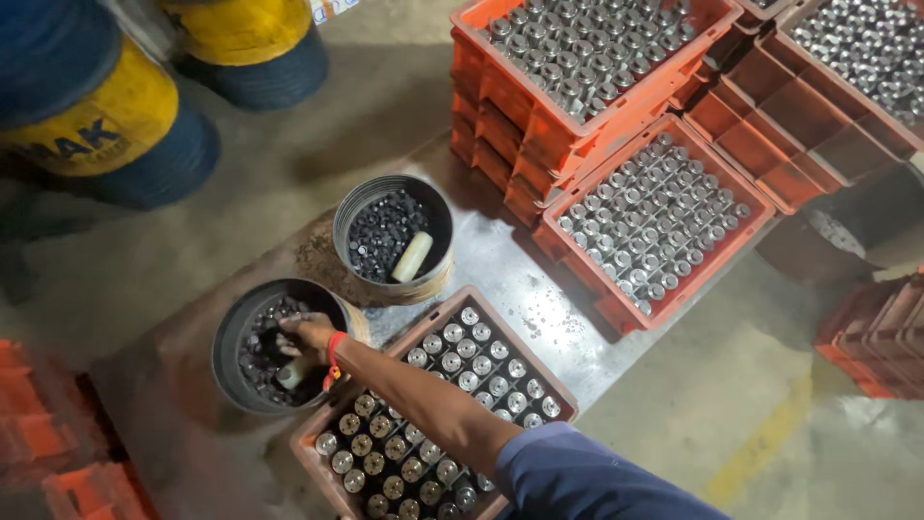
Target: The person repeatedly picks small cylindrical metal parts from a red crate and places them into a second crate, arranging them in rows. The person occasionally shifts the crate and continues the pick-and-place cycle.
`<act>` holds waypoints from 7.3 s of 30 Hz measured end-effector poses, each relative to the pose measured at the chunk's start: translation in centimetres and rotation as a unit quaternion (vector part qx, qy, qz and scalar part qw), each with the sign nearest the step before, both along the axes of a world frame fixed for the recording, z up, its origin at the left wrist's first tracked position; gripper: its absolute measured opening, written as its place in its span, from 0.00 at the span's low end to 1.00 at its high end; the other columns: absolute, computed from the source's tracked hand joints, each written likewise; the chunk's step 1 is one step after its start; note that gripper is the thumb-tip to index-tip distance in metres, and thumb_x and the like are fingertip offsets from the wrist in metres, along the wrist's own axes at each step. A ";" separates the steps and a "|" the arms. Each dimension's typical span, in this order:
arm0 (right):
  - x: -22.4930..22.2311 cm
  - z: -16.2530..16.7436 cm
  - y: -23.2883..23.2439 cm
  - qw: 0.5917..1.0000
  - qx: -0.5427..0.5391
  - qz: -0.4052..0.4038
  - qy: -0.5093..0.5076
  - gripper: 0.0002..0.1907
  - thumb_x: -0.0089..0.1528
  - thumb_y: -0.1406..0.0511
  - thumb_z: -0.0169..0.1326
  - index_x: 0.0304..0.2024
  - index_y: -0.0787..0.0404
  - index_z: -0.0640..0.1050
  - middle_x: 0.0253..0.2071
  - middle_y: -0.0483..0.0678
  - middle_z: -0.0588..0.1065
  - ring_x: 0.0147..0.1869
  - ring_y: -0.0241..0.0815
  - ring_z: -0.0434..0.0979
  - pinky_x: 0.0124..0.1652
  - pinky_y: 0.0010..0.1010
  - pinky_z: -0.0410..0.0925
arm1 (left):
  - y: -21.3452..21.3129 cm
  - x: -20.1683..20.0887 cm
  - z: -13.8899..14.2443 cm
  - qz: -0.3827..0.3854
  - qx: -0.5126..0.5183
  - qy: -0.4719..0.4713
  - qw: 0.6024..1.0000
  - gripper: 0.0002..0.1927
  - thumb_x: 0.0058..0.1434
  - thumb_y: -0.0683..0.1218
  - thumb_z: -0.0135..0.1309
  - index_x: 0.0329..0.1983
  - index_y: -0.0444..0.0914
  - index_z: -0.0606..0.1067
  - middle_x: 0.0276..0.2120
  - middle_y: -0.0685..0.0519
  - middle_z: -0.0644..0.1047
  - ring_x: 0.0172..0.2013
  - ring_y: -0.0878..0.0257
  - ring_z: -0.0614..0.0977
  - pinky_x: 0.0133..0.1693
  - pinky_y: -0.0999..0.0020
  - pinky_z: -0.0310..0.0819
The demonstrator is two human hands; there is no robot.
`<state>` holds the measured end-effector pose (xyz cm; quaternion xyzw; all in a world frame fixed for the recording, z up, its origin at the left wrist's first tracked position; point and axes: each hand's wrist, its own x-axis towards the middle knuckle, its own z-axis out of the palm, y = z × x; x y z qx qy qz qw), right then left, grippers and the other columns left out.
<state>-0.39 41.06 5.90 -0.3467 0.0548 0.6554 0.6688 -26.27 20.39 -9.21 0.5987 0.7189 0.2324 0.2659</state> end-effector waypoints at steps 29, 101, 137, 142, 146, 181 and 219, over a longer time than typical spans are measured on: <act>-6.8 -5.3 -30.3 0.844 0.043 0.199 -0.497 0.13 0.67 0.57 0.60 0.43 0.61 0.82 0.36 0.45 0.80 0.38 0.35 0.78 0.39 0.29 0.71 | -13.0 8.4 4.1 0.252 -0.147 -0.646 0.706 0.15 0.72 0.49 0.48 0.53 0.36 0.77 0.43 0.51 0.80 0.40 0.58 0.81 0.43 0.61 0.76; -6.8 -8.4 -34.8 0.686 0.205 0.386 -0.582 0.11 0.69 0.64 0.60 0.52 0.62 0.81 0.44 0.47 0.80 0.44 0.35 0.79 0.45 0.27 0.72 | -19.3 1.4 6.2 0.133 -0.057 -0.587 0.797 0.22 0.69 0.47 0.52 0.66 0.45 0.67 0.29 0.58 0.73 0.19 0.71 0.70 0.17 0.77 0.59; -13.8 -8.5 -30.3 0.395 0.249 0.434 -0.771 0.16 0.59 0.55 0.66 0.41 0.59 0.83 0.39 0.56 0.80 0.39 0.60 0.81 0.35 0.50 0.71 | -21.0 -1.8 5.2 0.274 -0.038 -0.690 0.669 0.08 0.72 0.48 0.51 0.49 0.40 0.70 0.29 0.57 0.71 0.21 0.71 0.68 0.22 0.76 0.58; -10.4 -7.8 -31.2 0.527 0.233 0.377 -0.725 0.18 0.67 0.55 0.60 0.50 0.62 0.82 0.45 0.56 0.81 0.43 0.52 0.83 0.43 0.41 0.72 | -20.3 -1.0 6.0 0.213 -0.021 -0.645 0.734 0.17 0.76 0.51 0.50 0.57 0.35 0.75 0.30 0.58 0.70 0.23 0.71 0.68 0.22 0.75 0.58; -5.8 -8.0 -34.7 0.654 0.196 0.423 -0.596 0.17 0.71 0.59 0.56 0.58 0.62 0.81 0.49 0.50 0.82 0.48 0.40 0.81 0.49 0.33 0.72 | -19.5 1.9 6.9 0.131 -0.083 -0.550 0.820 0.22 0.70 0.53 0.52 0.65 0.42 0.69 0.25 0.59 0.71 0.21 0.73 0.69 0.20 0.75 0.59; 2.1 -9.1 -40.9 0.768 0.079 0.313 -0.554 0.11 0.63 0.66 0.67 0.47 0.63 0.83 0.43 0.47 0.81 0.45 0.36 0.79 0.46 0.29 0.72 | -19.0 7.9 3.6 -0.033 -0.274 -0.598 0.752 0.25 0.73 0.58 0.46 0.66 0.40 0.64 0.23 0.53 0.75 0.18 0.70 0.71 0.17 0.76 0.58; 6.2 -11.9 -41.3 0.541 0.130 0.259 -0.789 0.12 0.62 0.68 0.63 0.48 0.64 0.83 0.41 0.56 0.80 0.43 0.51 0.79 0.44 0.39 0.72 | -18.4 9.7 2.7 -0.001 -0.256 -0.685 0.682 0.17 0.77 0.52 0.51 0.57 0.35 0.75 0.31 0.57 0.71 0.25 0.73 0.68 0.23 0.78 0.58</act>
